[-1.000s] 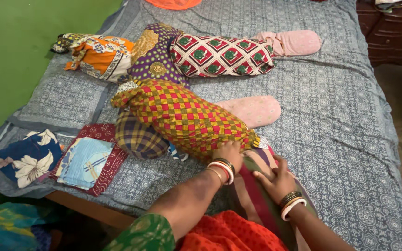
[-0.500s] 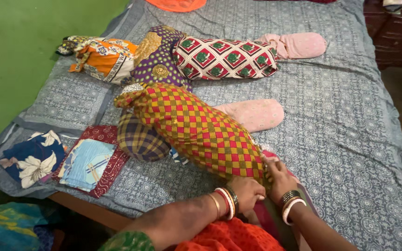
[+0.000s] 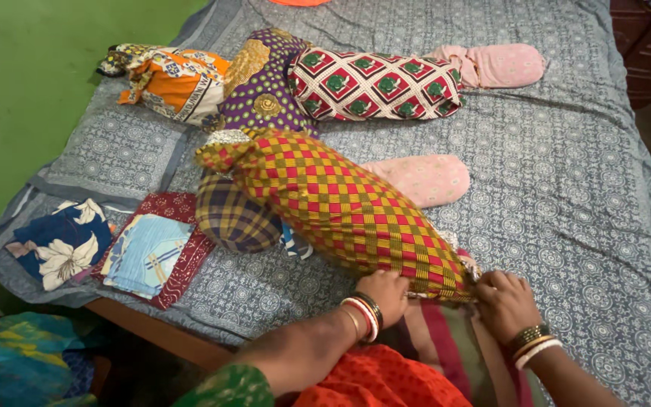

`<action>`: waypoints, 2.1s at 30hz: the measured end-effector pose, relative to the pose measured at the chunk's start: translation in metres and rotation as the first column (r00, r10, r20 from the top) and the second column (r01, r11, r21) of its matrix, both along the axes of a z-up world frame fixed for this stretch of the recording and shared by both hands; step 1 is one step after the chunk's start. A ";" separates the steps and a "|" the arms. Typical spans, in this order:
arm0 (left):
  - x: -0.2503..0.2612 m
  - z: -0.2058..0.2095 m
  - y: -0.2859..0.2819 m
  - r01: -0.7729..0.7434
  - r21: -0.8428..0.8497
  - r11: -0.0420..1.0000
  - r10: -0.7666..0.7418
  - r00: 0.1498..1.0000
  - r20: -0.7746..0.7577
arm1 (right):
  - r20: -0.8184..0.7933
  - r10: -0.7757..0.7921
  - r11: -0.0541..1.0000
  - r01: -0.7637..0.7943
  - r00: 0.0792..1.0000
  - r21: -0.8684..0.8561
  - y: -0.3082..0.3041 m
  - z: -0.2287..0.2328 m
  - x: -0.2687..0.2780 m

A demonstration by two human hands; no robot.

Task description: The person arranges several colorful, patterned pillows on a bed. They pick up a pillow with a red and yellow checkered pattern, smooth it out, and place it among other pillows already on the bed.

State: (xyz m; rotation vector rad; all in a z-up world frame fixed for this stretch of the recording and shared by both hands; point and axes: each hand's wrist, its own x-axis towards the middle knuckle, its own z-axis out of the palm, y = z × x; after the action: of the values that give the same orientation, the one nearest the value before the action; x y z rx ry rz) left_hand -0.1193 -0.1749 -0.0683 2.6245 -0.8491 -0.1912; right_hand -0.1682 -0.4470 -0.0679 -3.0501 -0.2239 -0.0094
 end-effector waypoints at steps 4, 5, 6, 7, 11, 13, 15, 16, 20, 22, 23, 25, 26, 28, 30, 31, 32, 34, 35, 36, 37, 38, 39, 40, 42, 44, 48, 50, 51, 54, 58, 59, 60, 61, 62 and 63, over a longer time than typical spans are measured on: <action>0.006 -0.020 0.009 0.000 -0.058 0.998 -0.004 0.998 -0.059 | 0.084 -0.042 0.998 0.039 0.996 0.039 0.013 0.001 -0.006; 0.007 -0.024 0.012 -0.003 -0.097 0.995 -0.003 0.998 -0.066 | 0.134 -0.076 0.996 0.068 0.988 0.062 0.019 0.005 -0.005; 0.006 -0.026 0.015 -0.007 -0.137 0.991 -0.004 0.997 -0.076 | 0.179 -0.112 0.992 0.097 0.977 0.086 0.027 0.010 -0.004; 0.004 -0.027 0.017 -0.011 -0.176 0.984 -0.004 0.996 -0.086 | 0.224 -0.148 0.986 0.126 0.963 0.112 0.037 0.018 -0.005; 0.000 -0.019 0.016 -0.059 -0.162 0.985 0.031 0.986 -0.165 | -0.113 -0.163 0.940 0.189 0.980 0.282 0.090 0.067 -0.014; -0.001 -0.015 0.018 -0.054 -0.198 0.979 0.023 0.987 -0.158 | -0.316 -0.133 0.976 0.179 0.939 0.122 0.124 0.089 -0.017; -0.002 -0.014 0.019 -0.036 -0.174 0.984 0.005 0.984 -0.177 | -0.551 -0.233 0.971 0.221 0.801 -0.091 0.142 0.103 -0.015; -0.003 -0.014 0.020 -0.028 -0.161 0.987 -0.002 0.982 -0.187 | -0.646 -0.288 0.958 0.211 0.707 -0.196 0.143 0.103 -0.014; -0.008 -0.014 0.009 0.003 -0.186 0.983 -0.014 0.998 -0.060 | -0.361 -0.331 0.941 0.332 0.872 -0.061 0.131 0.060 -0.003; -0.006 -0.012 0.008 0.012 -0.151 0.988 -0.030 0.993 -0.116 | -0.360 -0.329 0.929 0.367 0.873 0.042 0.116 0.038 0.005; -0.004 -0.012 0.009 0.002 -0.121 0.993 -0.016 0.994 -0.110 | -0.373 -0.322 0.931 0.362 0.870 0.039 0.108 0.030 0.008; 0.004 -0.015 0.006 -0.013 -0.070 0.997 0.006 0.995 -0.096 | -0.392 -0.317 0.935 0.353 0.864 0.023 0.090 0.026 0.018; 0.010 -0.017 0.007 -0.045 -0.070 0.997 0.040 0.997 -0.073 | -0.386 -0.332 0.924 0.378 0.861 0.049 0.084 0.027 0.025; 0.019 -0.019 0.010 -0.113 -0.074 0.991 0.112 0.993 -0.027 | -0.375 -0.360 0.900 0.424 0.854 0.102 0.075 0.031 0.037; 0.027 -0.018 0.016 -0.176 -0.160 0.971 0.182 0.983 0.026 | -0.240 -0.340 0.893 0.393 0.909 0.220 0.063 0.036 0.048; 0.032 -0.016 0.016 -0.205 -0.203 0.957 0.219 0.974 0.049 | -0.169 -0.332 0.888 0.368 0.928 0.277 0.056 0.039 0.052; 0.038 -0.013 0.013 -0.240 -0.236 0.942 0.259 0.965 0.051 | -0.175 -0.319 0.859 0.362 0.931 0.363 0.048 0.042 0.056; 0.050 -0.005 0.003 -0.308 -0.299 0.903 0.337 0.940 0.051 | -0.183 -0.291 0.778 0.343 0.939 0.526 0.030 0.043 0.064; 0.056 -0.002 -0.004 -0.325 -0.331 0.886 0.377 0.920 0.105 | -0.272 -0.304 0.673 0.408 0.913 0.617 0.020 0.038 0.068; 0.063 0.002 -0.013 -0.339 -0.366 0.867 0.417 0.895 0.157 | -0.359 -0.301 0.554 0.469 0.883 0.688 0.007 0.030 0.074; 0.070 0.004 -0.018 -0.351 -0.401 0.846 0.456 0.866 0.206 | -0.444 -0.282 0.422 0.525 0.851 0.739 -0.009 0.018 0.080; 0.077 0.005 -0.020 -0.349 -0.421 0.837 0.467 0.857 0.217 | -0.391 -0.255 0.400 0.464 0.884 0.790 -0.027 0.000 0.084; 0.085 0.004 -0.022 -0.348 -0.441 0.828 0.478 0.848 0.228 | -0.334 -0.231 0.376 0.400 0.914 0.836 -0.045 -0.022 0.086; 0.090 0.000 -0.021 -0.346 -0.457 0.820 0.487 0.841 0.237 | -0.278 -0.208 0.347 0.336 0.938 0.876 -0.058 -0.049 0.086; 0.099 -0.014 -0.014 -0.379 -0.380 0.844 0.496 0.822 0.281 | -0.363 -0.151 0.228 0.390 0.919 0.892 -0.069 -0.107 0.074; 0.106 -0.028 -0.005 -0.377 -0.309 0.873 0.465 0.833 0.299 | -0.443 -0.150 0.331 0.467 0.884 0.820 -0.069 -0.150 0.051; 0.097 -0.040 0.005 -0.333 -0.285 0.899 0.404 0.881 0.245 | -0.640 -0.122 0.397 0.628 0.759 0.669 -0.051 -0.177 0.009; 0.088 -0.036 0.008 -0.270 -0.332 0.904 0.356 0.905 0.232 | -0.680 -0.129 0.462 0.651 0.722 0.603 -0.056 -0.156 0.012; 0.082 -0.034 0.012 -0.208 -0.356 0.911 0.304 0.923 0.237 | -0.654 -0.202 0.620 0.612 0.729 0.491 -0.059 -0.140 0.020; 0.070 -0.030 0.007 -0.173 -0.421 0.891 0.248 0.960 0.130 | -0.494 -0.355 0.757 0.554 0.794 0.346 -0.049 -0.079 0.035; 0.055 -0.015 0.000 -0.159 -0.453 0.877 0.197 0.980 0.037 | -0.052 -0.258 0.831 0.249 0.965 0.497 0.020 -0.004 0.035; 0.049 -0.009 -0.002 -0.124 -0.474 0.872 0.157 0.987 0.031 | 0.104 -0.185 0.843 0.104 0.977 0.527 0.039 0.009 0.032; 0.042 -0.001 -0.003 -0.091 -0.494 0.865 0.121 0.992 0.029 | 0.185 -0.108 0.881 0.007 0.977 0.474 0.056 0.019 0.032; 0.035 0.006 -0.005 -0.058 -0.513 0.857 0.084 0.996 0.028 | 0.261 -0.025 0.907 -0.088 0.965 0.411 0.069 0.025 0.032; 0.026 0.013 -0.009 -0.033 -0.431 0.902 0.015 0.999 -0.045 | 0.329 0.064 0.922 -0.182 0.942 0.342 0.077 0.030 0.033; 0.017 0.019 -0.015 0.002 -0.349 0.937 -0.048 0.991 -0.124 | 0.256 0.081 0.936 -0.161 0.963 0.313 0.078 0.033 0.035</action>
State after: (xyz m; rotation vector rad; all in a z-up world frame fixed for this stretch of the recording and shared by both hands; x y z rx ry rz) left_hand -0.1022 -0.1899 -0.0493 2.2457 -0.7910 -0.1974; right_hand -0.1330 -0.3689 -0.0352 -2.6878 -0.3849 -0.3707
